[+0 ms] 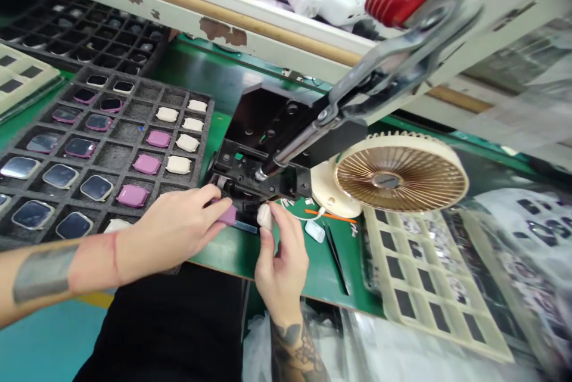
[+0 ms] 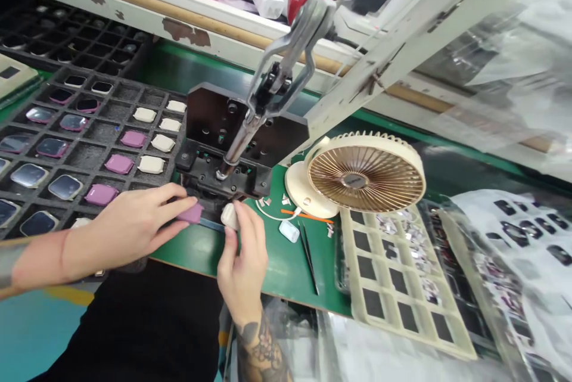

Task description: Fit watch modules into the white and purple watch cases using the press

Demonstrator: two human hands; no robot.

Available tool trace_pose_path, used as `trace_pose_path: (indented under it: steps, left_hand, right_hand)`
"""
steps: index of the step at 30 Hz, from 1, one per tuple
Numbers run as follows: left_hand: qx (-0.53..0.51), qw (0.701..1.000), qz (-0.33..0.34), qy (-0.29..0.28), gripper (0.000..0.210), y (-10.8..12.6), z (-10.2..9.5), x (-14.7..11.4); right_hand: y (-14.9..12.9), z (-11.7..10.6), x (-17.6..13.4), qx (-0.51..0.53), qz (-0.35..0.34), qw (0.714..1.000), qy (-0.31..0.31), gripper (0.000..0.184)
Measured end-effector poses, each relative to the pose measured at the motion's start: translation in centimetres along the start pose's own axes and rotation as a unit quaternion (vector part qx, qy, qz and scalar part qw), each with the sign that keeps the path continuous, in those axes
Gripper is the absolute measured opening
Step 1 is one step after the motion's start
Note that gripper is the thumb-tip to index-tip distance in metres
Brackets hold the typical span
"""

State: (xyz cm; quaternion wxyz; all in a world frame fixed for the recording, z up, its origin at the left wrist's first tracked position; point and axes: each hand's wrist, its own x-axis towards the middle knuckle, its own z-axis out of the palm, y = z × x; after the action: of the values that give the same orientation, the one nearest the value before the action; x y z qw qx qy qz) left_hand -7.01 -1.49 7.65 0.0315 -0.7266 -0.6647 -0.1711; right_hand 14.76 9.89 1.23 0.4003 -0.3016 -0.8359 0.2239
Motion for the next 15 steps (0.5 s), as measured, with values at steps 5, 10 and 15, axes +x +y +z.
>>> trace_pose_path:
  steps: [5,10,15]
  left_hand:
    - [0.087,0.988,0.012,-0.129,0.031,-0.7,2.6,4.4]
    - [0.078,0.984,-0.019,-0.160,0.033,0.0,3.1,5.0]
    - [-0.168,0.981,-0.005,-0.094,0.059,2.4,-0.4,1.6]
  right_hand:
    - [0.3,0.1,-1.6,0.027,0.024,0.999,0.026,0.045]
    - [0.8,-0.3,-1.6,0.018,0.008,1.000,0.008,0.045]
    - [-0.4,-0.5,-0.4,0.029,-0.112,0.993,0.014,0.058]
